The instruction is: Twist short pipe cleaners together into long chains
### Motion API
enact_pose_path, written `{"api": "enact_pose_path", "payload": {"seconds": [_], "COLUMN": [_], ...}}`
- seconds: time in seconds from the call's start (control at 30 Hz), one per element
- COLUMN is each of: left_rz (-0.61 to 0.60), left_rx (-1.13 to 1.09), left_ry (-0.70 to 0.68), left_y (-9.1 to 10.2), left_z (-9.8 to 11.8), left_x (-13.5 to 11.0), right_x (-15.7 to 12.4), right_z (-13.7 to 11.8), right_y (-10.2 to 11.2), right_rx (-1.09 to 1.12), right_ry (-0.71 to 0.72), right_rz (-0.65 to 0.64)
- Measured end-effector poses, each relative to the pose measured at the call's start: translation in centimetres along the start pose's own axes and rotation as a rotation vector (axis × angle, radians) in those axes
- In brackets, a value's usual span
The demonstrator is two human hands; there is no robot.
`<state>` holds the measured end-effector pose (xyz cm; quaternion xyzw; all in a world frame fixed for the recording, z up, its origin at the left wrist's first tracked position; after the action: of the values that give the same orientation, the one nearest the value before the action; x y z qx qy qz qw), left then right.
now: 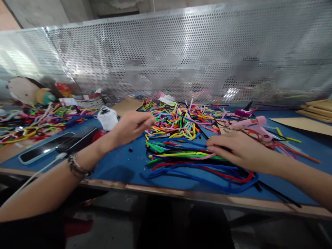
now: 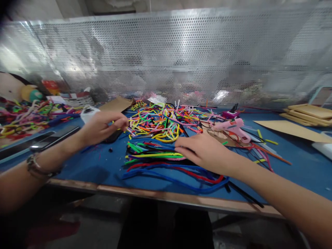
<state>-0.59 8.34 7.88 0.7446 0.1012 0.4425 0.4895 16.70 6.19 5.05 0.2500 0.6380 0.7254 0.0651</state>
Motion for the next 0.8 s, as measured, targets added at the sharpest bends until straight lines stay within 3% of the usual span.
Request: {"api": "enact_pose_path", "payload": {"seconds": [0.1, 0.2, 0.27, 0.37, 0.53, 0.67, 0.8], "left_rz": [-0.146, -0.277, -0.239, -0.203, -0.325, -0.475, -0.332], "left_rx": [-0.453, -0.429, -0.308, -0.184, -0.201, -0.162, -0.430], "left_ry": [-0.042, -0.035, -0.013, 0.020, 0.038, 0.050, 0.028], "left_y": [-0.9, -2.8, -3.2, -3.4, -3.9, -5.4, -5.2], "left_z": [5.6, 8.7, 8.4, 6.2, 3.6, 3.9, 6.0], "left_x": [0.7, 0.6, 0.2, -0.5, -1.7, -1.4, 0.9], "right_x": [1.6, 2.3, 2.1, 1.1, -0.5, 0.4, 2.8], "right_z": [-2.9, -4.7, -4.5, -2.9, -0.6, -1.5, -2.6], "right_y": [0.7, 0.7, 0.7, 0.8, 0.3, -0.4, -0.9], "right_rx": [-0.274, -0.428, -0.454, -0.466, -0.472, -0.500, -0.519], "right_ry": [0.201, 0.326, 0.317, 0.249, 0.190, 0.243, 0.288], "right_rz": [0.100, 0.130, 0.112, 0.107, 0.078, 0.057, 0.088]}}
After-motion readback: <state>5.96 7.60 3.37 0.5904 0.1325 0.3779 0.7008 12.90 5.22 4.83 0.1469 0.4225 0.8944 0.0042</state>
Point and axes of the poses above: each hand's wrist, its own x-axis towards the middle knuckle, its own y-axis out of the back of the hand, z = x × y, the point moved 8 cm from there along x, towards the middle knuckle, and after that the axes turned 7 degrees about y, right-handed, at the moved point
